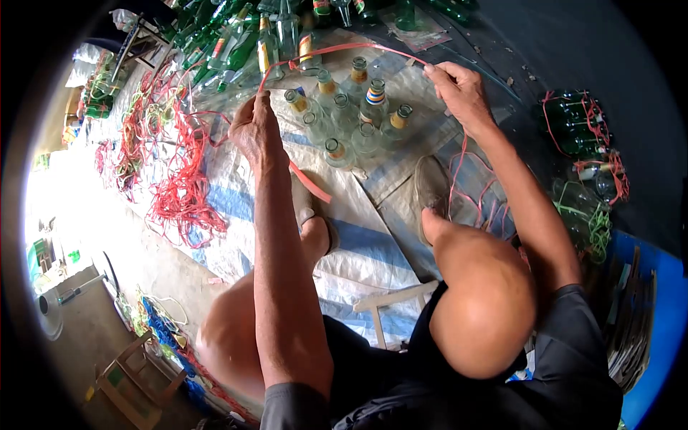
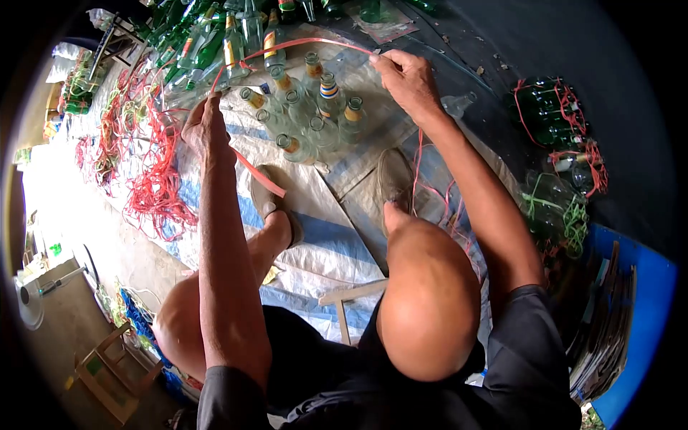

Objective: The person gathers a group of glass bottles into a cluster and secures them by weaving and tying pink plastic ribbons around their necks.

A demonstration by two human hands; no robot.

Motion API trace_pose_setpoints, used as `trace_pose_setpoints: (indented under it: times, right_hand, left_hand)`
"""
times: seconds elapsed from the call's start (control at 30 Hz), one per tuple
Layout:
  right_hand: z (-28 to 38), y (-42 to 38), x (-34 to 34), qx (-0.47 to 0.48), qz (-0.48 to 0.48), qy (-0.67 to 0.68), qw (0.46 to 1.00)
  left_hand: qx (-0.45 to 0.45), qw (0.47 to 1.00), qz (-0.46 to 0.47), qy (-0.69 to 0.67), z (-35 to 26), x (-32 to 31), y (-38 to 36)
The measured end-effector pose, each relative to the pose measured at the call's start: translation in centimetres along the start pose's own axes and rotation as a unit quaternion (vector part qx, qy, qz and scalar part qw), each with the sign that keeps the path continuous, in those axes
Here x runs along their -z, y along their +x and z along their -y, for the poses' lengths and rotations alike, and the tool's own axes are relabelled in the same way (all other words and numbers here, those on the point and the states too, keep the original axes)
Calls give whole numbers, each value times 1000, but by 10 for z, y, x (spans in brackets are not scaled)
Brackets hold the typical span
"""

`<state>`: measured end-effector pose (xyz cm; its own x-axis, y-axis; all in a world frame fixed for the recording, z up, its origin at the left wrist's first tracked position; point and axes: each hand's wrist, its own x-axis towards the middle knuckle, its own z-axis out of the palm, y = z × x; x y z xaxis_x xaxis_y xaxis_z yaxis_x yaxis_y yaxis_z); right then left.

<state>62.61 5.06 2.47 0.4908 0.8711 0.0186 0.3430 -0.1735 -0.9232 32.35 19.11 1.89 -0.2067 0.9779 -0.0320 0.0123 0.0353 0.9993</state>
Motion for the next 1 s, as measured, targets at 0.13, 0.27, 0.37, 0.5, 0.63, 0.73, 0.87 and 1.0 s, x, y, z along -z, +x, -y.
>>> trace_pose_setpoints:
  times: [0.13,0.27,0.37,0.5,0.63,0.73,0.87,1.0]
  right_hand:
    - [-43,40,-35,26,-13,22,999]
    - [-93,74,-60,20,6,-12,1000]
    - [-122,86,-75,45,10,-48,998]
    - [-160,92,-94,96,47,-66,992]
    - [-181,87,-107,5,91,-27,995]
    - [-190,81,-104,13,95,-32,995]
    - [-190,76,-95,-45,114,-23,992]
    - [-204,69,-97,-50,106,-3,993]
  left_hand:
    - [56,998,-22,15,42,-1,21]
    - [94,995,-25,33,89,1,37]
    - [139,989,-38,37,126,2,44]
    - [166,983,-39,61,169,3,40]
    - [218,973,-45,68,201,6,28]
    - [209,975,-52,50,213,1,19]
    - [211,976,-17,46,220,7,7]
    - [145,989,13,22,230,10,1]
